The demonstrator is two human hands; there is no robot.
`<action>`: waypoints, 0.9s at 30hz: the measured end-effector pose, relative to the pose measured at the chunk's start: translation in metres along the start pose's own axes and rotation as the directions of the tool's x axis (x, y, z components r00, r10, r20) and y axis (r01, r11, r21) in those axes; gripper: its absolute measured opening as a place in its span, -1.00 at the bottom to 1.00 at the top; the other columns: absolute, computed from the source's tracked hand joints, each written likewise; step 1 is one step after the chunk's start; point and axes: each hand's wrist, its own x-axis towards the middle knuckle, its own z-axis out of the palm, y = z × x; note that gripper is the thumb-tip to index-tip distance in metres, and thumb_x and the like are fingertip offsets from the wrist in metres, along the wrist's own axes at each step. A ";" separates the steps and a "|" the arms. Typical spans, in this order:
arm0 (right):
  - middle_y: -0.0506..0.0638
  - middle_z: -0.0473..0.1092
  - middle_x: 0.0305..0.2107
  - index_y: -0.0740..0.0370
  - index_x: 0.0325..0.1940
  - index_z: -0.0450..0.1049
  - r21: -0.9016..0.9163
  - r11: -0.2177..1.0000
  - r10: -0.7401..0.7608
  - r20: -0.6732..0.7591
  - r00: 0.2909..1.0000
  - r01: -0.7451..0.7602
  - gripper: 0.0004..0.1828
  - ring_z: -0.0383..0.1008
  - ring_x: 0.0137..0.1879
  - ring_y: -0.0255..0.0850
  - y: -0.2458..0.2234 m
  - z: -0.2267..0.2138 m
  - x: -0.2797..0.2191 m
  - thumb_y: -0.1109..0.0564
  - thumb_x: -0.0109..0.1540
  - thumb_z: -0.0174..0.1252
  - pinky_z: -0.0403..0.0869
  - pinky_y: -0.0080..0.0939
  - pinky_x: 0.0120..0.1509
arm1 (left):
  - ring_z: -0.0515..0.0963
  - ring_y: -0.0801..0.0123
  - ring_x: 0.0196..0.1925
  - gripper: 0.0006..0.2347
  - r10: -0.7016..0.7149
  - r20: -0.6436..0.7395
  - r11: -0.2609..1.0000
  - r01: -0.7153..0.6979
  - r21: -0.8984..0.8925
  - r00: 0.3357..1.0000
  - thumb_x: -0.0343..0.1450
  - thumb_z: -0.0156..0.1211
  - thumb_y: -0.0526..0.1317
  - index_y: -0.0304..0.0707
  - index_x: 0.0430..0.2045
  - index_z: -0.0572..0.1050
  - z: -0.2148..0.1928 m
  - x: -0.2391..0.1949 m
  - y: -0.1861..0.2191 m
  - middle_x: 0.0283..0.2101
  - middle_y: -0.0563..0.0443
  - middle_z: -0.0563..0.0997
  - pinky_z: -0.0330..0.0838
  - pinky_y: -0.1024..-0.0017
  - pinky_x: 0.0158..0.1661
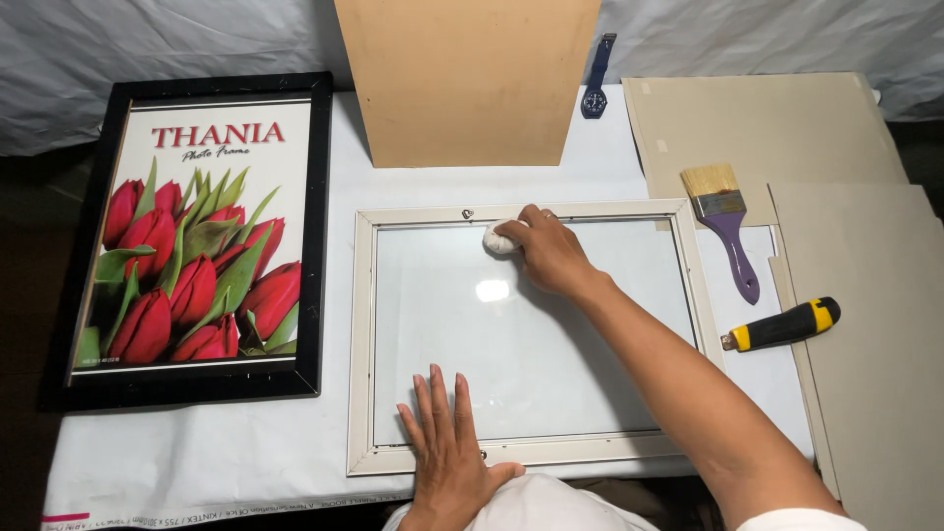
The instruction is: The person wipes the glass of an open picture frame with a white cloth, then brushes dust off the glass with a wide brush, then places a cardboard backing board onto the frame and aligns it over the glass.
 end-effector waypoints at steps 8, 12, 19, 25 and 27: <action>0.01 0.36 -0.17 0.02 0.09 0.54 0.103 0.972 -0.216 0.055 0.975 0.210 -0.55 0.40 -0.22 -0.12 -0.031 0.028 -0.136 0.33 0.13 0.16 0.50 -0.14 -0.20 | -0.69 -0.66 0.40 0.53 -0.039 0.035 0.997 0.041 -0.060 0.999 0.03 0.77 0.47 -0.63 0.39 -0.45 0.007 -0.008 0.003 0.41 -0.78 -0.60 -0.74 -0.59 0.10; 0.03 0.38 -0.21 0.10 0.03 0.56 0.256 0.945 -0.242 0.136 0.961 0.202 -0.48 0.43 -0.15 -0.08 -0.062 0.013 -0.188 0.37 -0.01 0.17 0.50 -0.14 -0.20 | -0.67 -0.63 0.42 0.52 -0.043 -0.001 0.995 0.042 -0.089 0.999 0.00 0.76 0.45 -0.62 0.40 -0.44 0.009 -0.009 0.001 0.42 -0.76 -0.58 -0.76 -0.58 0.12; -0.13 0.53 -0.12 -0.01 0.07 0.59 0.473 0.825 -0.043 0.596 0.802 -0.308 -0.59 0.60 -0.08 -0.32 -0.013 -0.039 -0.136 0.26 0.18 0.06 0.62 -0.29 0.10 | -0.60 -0.64 0.44 0.49 0.032 0.015 0.997 -0.030 -0.074 0.999 0.05 0.78 0.41 -0.57 0.41 -0.44 -0.003 0.004 0.011 0.44 -0.75 -0.51 -0.63 -0.62 0.13; 0.00 0.36 -0.17 0.01 0.15 0.54 -0.034 0.983 0.179 -0.016 0.984 -0.179 -0.62 0.44 -0.09 -0.11 0.033 -0.049 -0.036 0.28 0.32 0.01 0.48 -0.10 0.06 | -0.58 -0.59 0.46 0.44 0.249 0.061 0.961 -0.239 -0.136 0.967 0.08 0.82 0.39 -0.50 0.44 -0.33 -0.016 0.038 0.048 0.47 -0.66 -0.48 -0.64 -0.56 0.18; 0.01 0.36 -0.05 -0.04 0.14 0.52 -0.047 0.977 0.209 0.001 0.978 -0.209 -0.60 0.39 0.09 -0.03 0.048 -0.029 -0.023 0.30 0.29 0.05 0.42 0.01 0.22 | -0.56 -0.56 0.47 0.38 0.306 0.065 0.945 -0.295 -0.144 0.950 0.11 0.78 0.33 -0.50 0.45 -0.31 -0.015 0.045 0.061 0.47 -0.66 -0.46 -0.60 -0.52 0.22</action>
